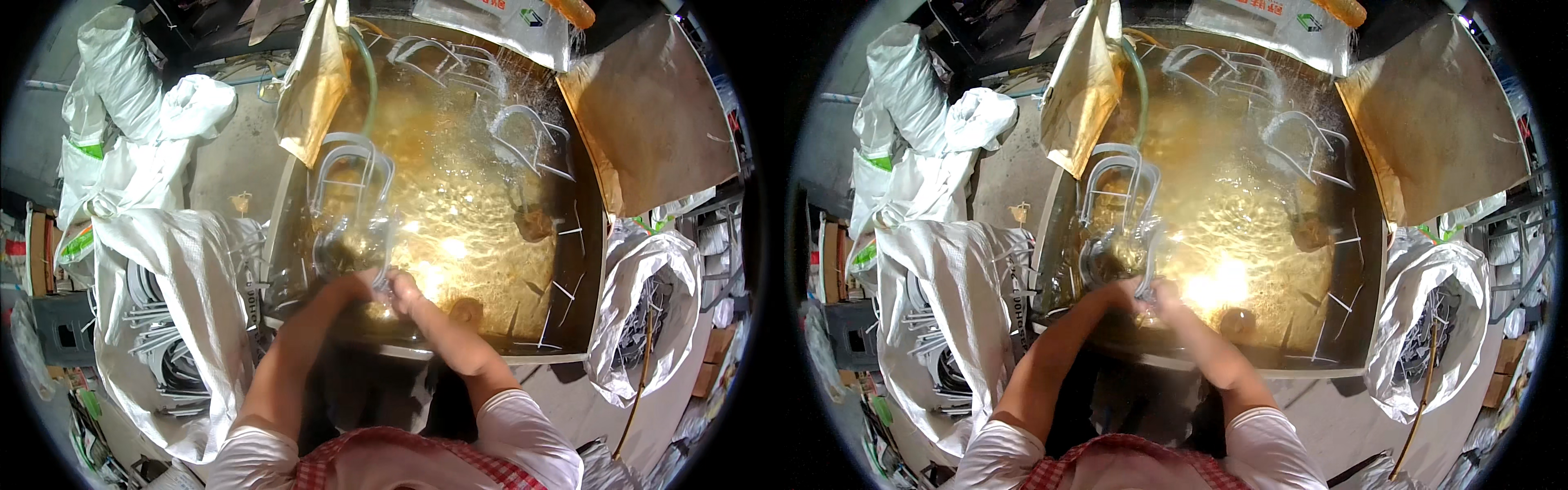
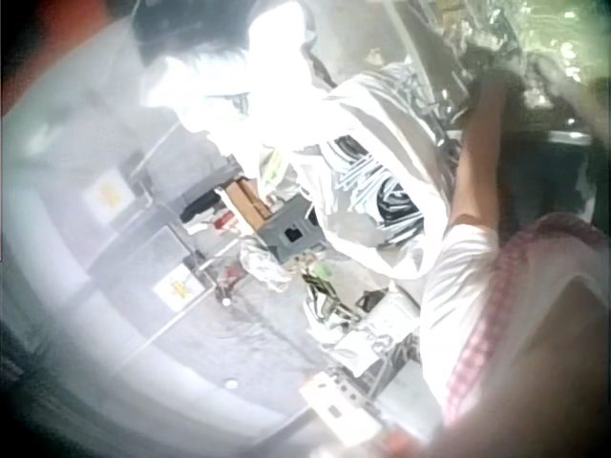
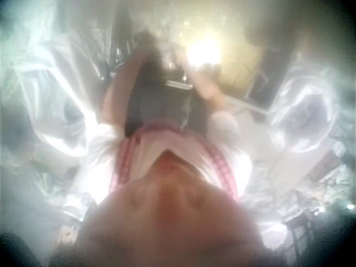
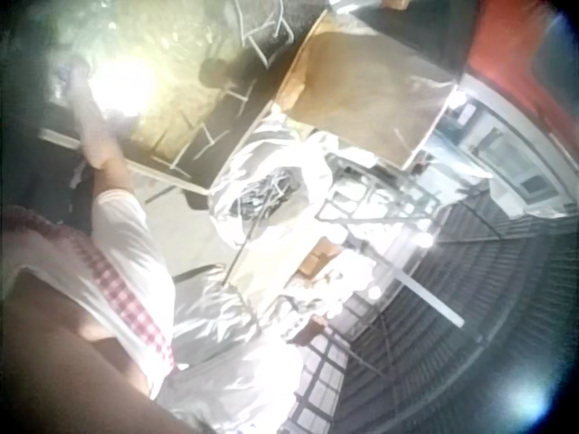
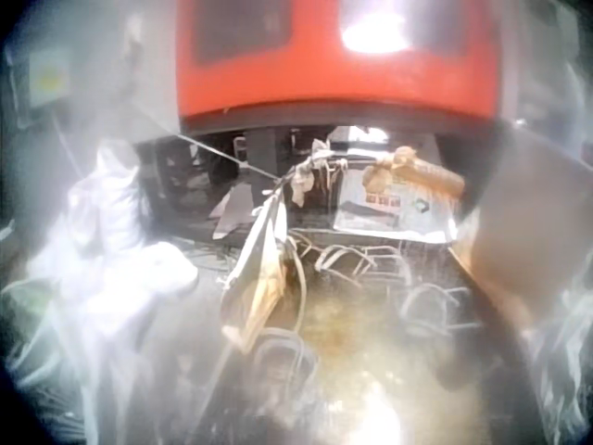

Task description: The person rinses gray plastic components in a tank of water by hand, stacks the rinsed parts together, and then places the stack into a large white sack on the production floor.

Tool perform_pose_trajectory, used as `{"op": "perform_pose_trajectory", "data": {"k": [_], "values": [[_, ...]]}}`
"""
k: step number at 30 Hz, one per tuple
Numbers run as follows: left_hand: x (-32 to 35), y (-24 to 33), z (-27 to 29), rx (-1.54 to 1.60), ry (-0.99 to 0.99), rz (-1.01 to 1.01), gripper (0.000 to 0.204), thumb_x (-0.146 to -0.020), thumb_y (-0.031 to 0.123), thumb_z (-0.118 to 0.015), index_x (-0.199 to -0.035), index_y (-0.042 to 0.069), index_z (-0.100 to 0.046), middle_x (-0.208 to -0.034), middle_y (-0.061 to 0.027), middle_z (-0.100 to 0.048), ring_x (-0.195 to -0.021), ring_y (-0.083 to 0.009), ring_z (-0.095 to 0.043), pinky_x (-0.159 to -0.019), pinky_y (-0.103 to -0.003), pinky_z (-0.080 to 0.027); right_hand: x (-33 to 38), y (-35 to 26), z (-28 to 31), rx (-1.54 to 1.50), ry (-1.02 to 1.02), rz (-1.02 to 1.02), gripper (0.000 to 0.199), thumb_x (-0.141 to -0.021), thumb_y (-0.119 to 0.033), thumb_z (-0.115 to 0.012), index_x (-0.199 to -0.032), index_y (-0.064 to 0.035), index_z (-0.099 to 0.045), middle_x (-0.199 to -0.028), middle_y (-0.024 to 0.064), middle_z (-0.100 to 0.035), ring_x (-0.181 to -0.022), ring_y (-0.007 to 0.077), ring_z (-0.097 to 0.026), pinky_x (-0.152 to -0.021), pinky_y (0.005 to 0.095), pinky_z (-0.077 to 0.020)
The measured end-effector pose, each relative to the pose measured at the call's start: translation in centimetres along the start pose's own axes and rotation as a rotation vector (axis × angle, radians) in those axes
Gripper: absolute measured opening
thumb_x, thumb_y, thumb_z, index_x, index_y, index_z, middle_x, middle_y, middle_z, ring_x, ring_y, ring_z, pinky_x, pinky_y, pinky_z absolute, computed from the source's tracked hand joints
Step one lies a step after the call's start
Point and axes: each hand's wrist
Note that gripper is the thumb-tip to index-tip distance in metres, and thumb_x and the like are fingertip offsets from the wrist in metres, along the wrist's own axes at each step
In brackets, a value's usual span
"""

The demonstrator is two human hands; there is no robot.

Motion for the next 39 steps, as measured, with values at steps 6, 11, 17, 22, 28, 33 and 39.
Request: {"op": "perform_pose_trajectory", "data": {"k": [6, 11, 17, 22, 28, 33, 39], "values": [[3.0, 4.2, -0.4, -0.514, -0.085, 0.195, 0.084, -0.057, 0.037, -0.074, -0.129, 0.018, -0.035, -0.104, -0.0156, -0.059, -0.094, -0.0310, -0.057, -0.080, -0.038, -0.045, -1.0, -1.2, 3.1, 0.183, -0.019, 0.039, 0.030, -0.091, -0.027, -0.038, -0.099, -0.0019, -0.052, -0.086, 0.0130, -0.059, -0.072, 0.0203, -0.058, -0.060, 0.0337, -0.0515], [2.8, 2.1, -1.8, -0.533, 0.067, 0.156, 0.064, -0.059, 0.037, -0.068, -0.115, 0.014, -0.047, -0.089, -0.0143, -0.062, -0.082, -0.0318, -0.060, -0.071, -0.041, -0.047, 0.1, -3.9, 1.7, 0.509, 0.187, 0.197, 0.031, -0.090, -0.030, -0.045, -0.108, -0.0044, -0.050, -0.092, 0.0096, -0.058, -0.079, 0.0185, -0.057, -0.070, 0.0336, -0.0481], [3.0, 2.6, -0.8, -0.591, -0.148, 0.189, 0.056, -0.056, 0.041, -0.069, -0.102, 0.011, -0.058, -0.088, -0.0137, -0.063, -0.082, -0.0314, -0.060, -0.070, -0.041, -0.047, -0.6, -6.9, 0.5, 0.677, 0.385, 0.592, 0.035, -0.084, -0.027, -0.054, -0.106, -0.0011, -0.051, -0.091, 0.0105, -0.058, -0.081, 0.0180, -0.055, -0.072, 0.0299, -0.0450], [2.1, 0.1, -2.5, -0.649, -0.062, 0.235, 0.054, -0.054, 0.044, -0.069, -0.093, 0.008, -0.062, -0.088, -0.0128, -0.064, -0.082, -0.0310, -0.061, -0.071, -0.041, -0.048, -2.9, -9.7, -2.4, 0.648, 0.320, 0.711, 0.043, -0.081, -0.032, -0.059, -0.109, -0.0002, -0.050, -0.096, 0.0153, -0.058, -0.087, 0.0233, -0.055, -0.076, 0.0334, -0.0443], [1.2, -0.5, -2.8, -0.651, -0.028, 0.202, 0.054, -0.058, 0.046, -0.068, -0.093, 0.006, -0.061, -0.088, -0.0138, -0.064, -0.083, -0.0316, -0.061, -0.072, -0.042, -0.048, -5.9, -11.7, -2.0, 0.841, 0.441, 0.704, 0.052, -0.077, -0.037, -0.060, -0.112, -0.0005, -0.049, -0.105, 0.0193, -0.057, -0.096, 0.0298, -0.056, -0.084, 0.0355, -0.0429], [0.8, -1.1, -3.3, -0.694, 0.085, 0.282, 0.058, -0.059, 0.050, -0.069, -0.096, 0.006, -0.061, -0.092, -0.0136, -0.063, -0.086, -0.0312, -0.061, -0.072, -0.043, -0.048, -4.0, -12.6, 0.3, 0.986, 0.648, 0.866, 0.045, -0.076, -0.026, -0.060, -0.112, -0.0021, -0.049, -0.106, 0.0195, -0.056, -0.099, 0.0324, -0.054, -0.086, 0.0373, -0.0419], [-0.3, -0.4, -2.1, -0.657, -0.220, 0.268, 0.064, -0.058, 0.048, -0.071, -0.103, 0.005, -0.057, -0.099, -0.0163, -0.060, -0.091, -0.0330, -0.059, -0.077, -0.044, -0.047, -2.1, -19.0, 6.8, 1.314, 0.832, 0.931, 0.052, -0.073, -0.020, -0.063, -0.119, -0.0032, -0.043, -0.120, 0.0176, -0.047, -0.112, 0.0316, -0.044, -0.094, 0.0380, -0.0359]]}}
Point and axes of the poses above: each hand's wrist, its own x-axis away from the middle knuckle, its own z-axis out of the back of the hand, y = z × x
